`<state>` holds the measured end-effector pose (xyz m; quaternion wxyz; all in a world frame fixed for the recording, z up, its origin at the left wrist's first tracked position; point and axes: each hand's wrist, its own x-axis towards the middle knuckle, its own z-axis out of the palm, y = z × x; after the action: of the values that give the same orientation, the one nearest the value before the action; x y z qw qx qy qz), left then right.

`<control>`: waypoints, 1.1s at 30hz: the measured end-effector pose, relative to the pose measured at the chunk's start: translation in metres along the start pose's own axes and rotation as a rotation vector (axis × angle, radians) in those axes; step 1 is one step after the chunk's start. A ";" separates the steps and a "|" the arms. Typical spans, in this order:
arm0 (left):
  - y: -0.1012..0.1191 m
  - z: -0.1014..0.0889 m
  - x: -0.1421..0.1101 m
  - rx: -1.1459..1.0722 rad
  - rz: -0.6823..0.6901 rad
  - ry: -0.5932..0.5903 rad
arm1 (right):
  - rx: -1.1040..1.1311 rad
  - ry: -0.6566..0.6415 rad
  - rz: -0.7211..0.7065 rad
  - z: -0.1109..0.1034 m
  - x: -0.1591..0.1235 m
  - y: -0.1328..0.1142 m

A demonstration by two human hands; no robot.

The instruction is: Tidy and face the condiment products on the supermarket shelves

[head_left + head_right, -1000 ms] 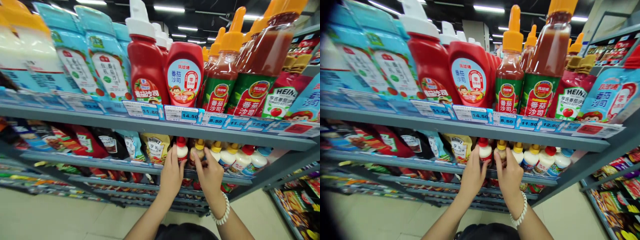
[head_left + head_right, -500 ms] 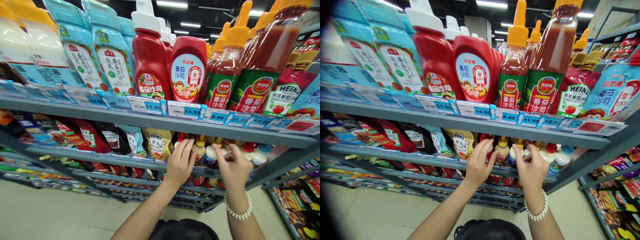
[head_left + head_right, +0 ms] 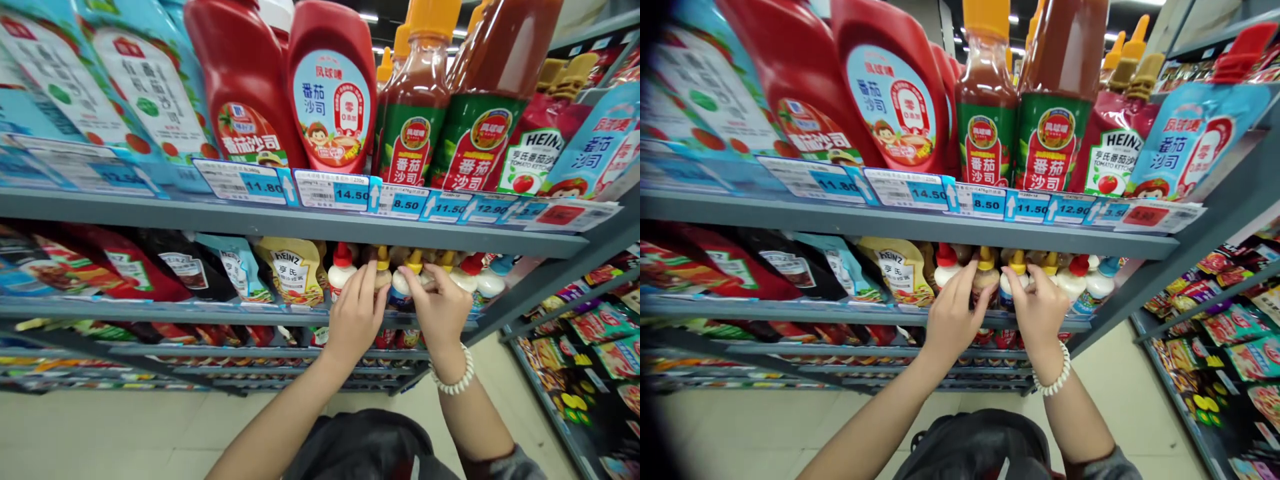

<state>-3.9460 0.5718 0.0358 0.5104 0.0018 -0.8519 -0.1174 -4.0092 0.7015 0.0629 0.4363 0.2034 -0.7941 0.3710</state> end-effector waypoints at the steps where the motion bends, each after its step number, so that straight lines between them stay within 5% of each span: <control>1: 0.000 -0.006 -0.007 -0.008 0.030 0.014 | 0.037 0.003 -0.008 -0.010 -0.003 0.002; 5: -0.018 -0.017 -0.068 -0.207 0.323 0.049 | 0.144 0.195 -0.117 -0.057 -0.035 0.039; 7: -0.038 -0.010 -0.116 -0.191 0.347 -0.063 | 0.247 0.329 -0.225 -0.069 -0.065 0.070; 11: -0.081 0.003 -0.211 -0.013 0.136 -0.440 | 0.041 -0.161 -0.100 -0.062 -0.135 0.124; 14: -0.105 -0.001 -0.254 0.036 -0.021 -0.520 | 0.037 -0.497 0.000 -0.042 -0.176 0.134; 17: -0.118 -0.008 -0.262 0.097 -0.151 -0.499 | 0.130 -0.738 -0.052 -0.016 -0.192 0.119; 21: -0.126 -0.011 -0.235 0.128 -0.270 -0.424 | 0.236 -0.876 -0.137 0.029 -0.182 0.079; 27: -0.127 -0.026 -0.207 0.191 -0.340 -0.374 | 0.079 -0.850 -0.146 0.101 -0.179 0.027; 33: -0.146 -0.073 -0.243 0.300 -0.429 -0.380 | 0.003 -0.798 -0.156 0.146 -0.202 0.014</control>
<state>-3.7834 0.4456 -0.1721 0.2997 0.2345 -0.9201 -0.0933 -3.9894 0.5985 -0.1633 0.1206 0.3916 -0.8828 0.2297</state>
